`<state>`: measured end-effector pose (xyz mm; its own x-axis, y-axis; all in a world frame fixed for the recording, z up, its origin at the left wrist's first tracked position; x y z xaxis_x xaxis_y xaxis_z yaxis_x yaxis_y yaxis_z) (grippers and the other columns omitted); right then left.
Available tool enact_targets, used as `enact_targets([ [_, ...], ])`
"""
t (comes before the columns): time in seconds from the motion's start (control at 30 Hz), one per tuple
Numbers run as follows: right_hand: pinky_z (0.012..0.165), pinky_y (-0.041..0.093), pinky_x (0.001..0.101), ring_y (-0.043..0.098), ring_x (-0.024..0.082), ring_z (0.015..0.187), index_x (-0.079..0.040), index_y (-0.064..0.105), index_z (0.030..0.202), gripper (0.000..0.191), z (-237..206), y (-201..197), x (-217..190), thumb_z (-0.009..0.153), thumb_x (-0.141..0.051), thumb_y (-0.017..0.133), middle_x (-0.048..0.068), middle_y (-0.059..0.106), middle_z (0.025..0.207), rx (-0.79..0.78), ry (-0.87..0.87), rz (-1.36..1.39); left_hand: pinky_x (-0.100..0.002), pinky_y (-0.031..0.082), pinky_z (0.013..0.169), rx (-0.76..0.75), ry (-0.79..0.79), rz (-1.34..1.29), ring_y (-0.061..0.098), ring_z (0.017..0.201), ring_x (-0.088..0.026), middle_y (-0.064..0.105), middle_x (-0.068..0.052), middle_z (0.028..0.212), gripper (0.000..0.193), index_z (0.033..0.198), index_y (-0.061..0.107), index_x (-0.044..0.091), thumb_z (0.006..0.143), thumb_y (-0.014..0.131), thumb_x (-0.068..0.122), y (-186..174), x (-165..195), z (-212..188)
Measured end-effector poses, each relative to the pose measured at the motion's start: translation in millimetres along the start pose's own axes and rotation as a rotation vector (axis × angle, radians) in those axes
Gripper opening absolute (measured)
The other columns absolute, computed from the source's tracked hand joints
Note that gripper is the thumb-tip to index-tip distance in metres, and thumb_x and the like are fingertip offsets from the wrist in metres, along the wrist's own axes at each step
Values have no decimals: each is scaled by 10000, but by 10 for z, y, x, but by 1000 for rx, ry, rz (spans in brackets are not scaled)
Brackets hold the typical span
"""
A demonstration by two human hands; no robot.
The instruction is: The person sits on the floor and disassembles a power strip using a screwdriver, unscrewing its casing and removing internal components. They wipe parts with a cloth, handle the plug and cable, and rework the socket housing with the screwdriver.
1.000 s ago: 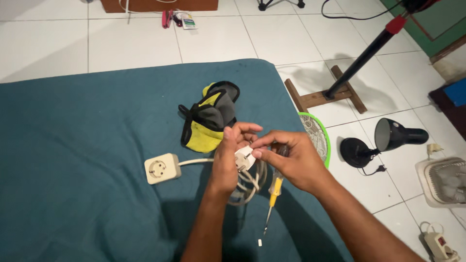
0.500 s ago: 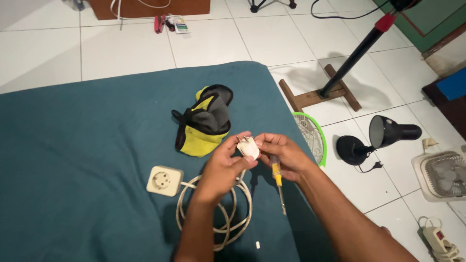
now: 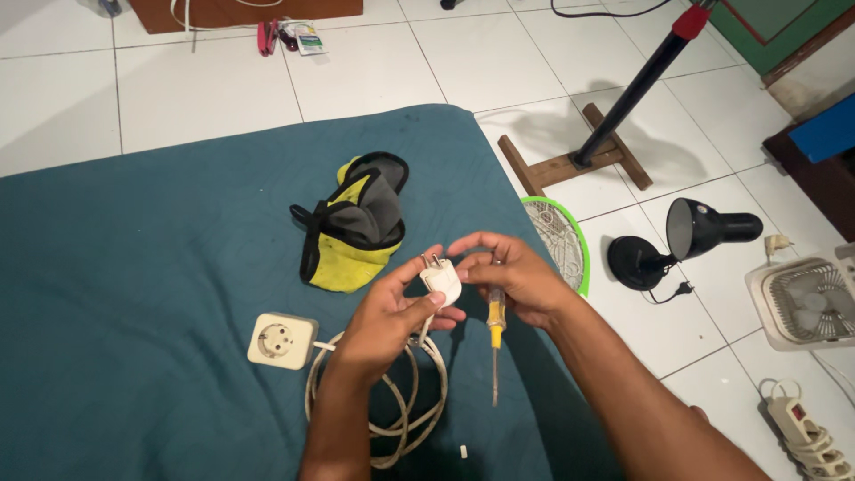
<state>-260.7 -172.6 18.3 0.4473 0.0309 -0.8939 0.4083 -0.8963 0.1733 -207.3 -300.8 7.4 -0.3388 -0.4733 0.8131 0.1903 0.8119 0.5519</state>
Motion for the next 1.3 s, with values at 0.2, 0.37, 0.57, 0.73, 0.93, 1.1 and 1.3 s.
enact_targets([
  [0.2, 560, 418, 215, 582, 71, 666, -81, 599, 1173, 398, 126, -271, 43, 803, 41, 682, 51, 724, 884, 41, -129, 76, -316, 623, 804, -12, 44, -78, 747, 891, -215, 670, -136, 1195, 588, 1480, 479, 18, 915, 641, 2, 3, 61, -15],
  [0.37, 620, 512, 246, 660, 90, 720, -45, 644, 1016, 235, 379, -443, 404, 803, -20, 741, 40, 707, 834, 176, -128, -342, -305, 615, 658, 306, 220, 112, 737, 828, -182, 644, -110, 1154, 499, 1247, 596, -21, 788, 791, -35, -226, 213, -7],
  [0.57, 588, 491, 287, 579, 98, 639, -30, 678, 866, 166, 397, -321, 533, 812, -119, 807, 10, 641, 699, 242, -175, -686, -227, 570, 643, 314, 454, 185, 701, 817, -64, 691, -36, 977, 389, 1151, 661, -55, 817, 832, 49, -295, 366, -29],
  [0.73, 674, 551, 261, 685, 69, 696, -58, 780, 889, 120, 242, -95, 342, 822, -155, 763, -31, 745, 743, 115, -120, -749, -220, 530, 574, 434, 398, 130, 645, 693, -66, 704, -38, 842, 253, 1058, 710, -67, 921, 778, 135, -548, 270, 25],
  [0.93, 714, 502, 266, 609, 90, 757, -57, 788, 999, 216, -121, 129, 33, 936, -247, 708, 62, 727, 814, 276, -262, -630, -232, 481, 491, 343, 435, 2, 618, 592, -92, 734, -74, 821, 233, 1002, 557, -5, 930, 731, 133, -555, 286, 21],
  [1.1, 792, 511, 269, 595, 91, 825, 7, 660, 1015, 244, -170, 686, 272, 1058, -212, 563, 21, 651, 897, -20, -273, -167, -226, 396, 454, 299, 487, 60, 507, 529, -70, 601, -48, 707, 294, 1057, 547, 23, 1032, 555, 315, -458, 334, -32],
  [1.3, 718, 486, 280, 525, 115, 730, -6, 654, 994, 205, -197, 1004, 412, 1042, -187, 570, 13, 549, 766, -61, -207, 229, -265, 375, 485, 518, 588, 0, 483, 529, -117, 544, -47, 644, 682, 880, 596, 11, 1108, 248, 551, -575, 345, -161],
])
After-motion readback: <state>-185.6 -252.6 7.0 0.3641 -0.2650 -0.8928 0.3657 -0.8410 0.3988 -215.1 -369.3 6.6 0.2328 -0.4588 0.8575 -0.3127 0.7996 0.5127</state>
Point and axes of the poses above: each hand's wrist, its own z-axis towards the middle knuckle, its own y-axis out of the palm, x = y × z, the point moved 10 cm from there along z, towards the middle knuckle
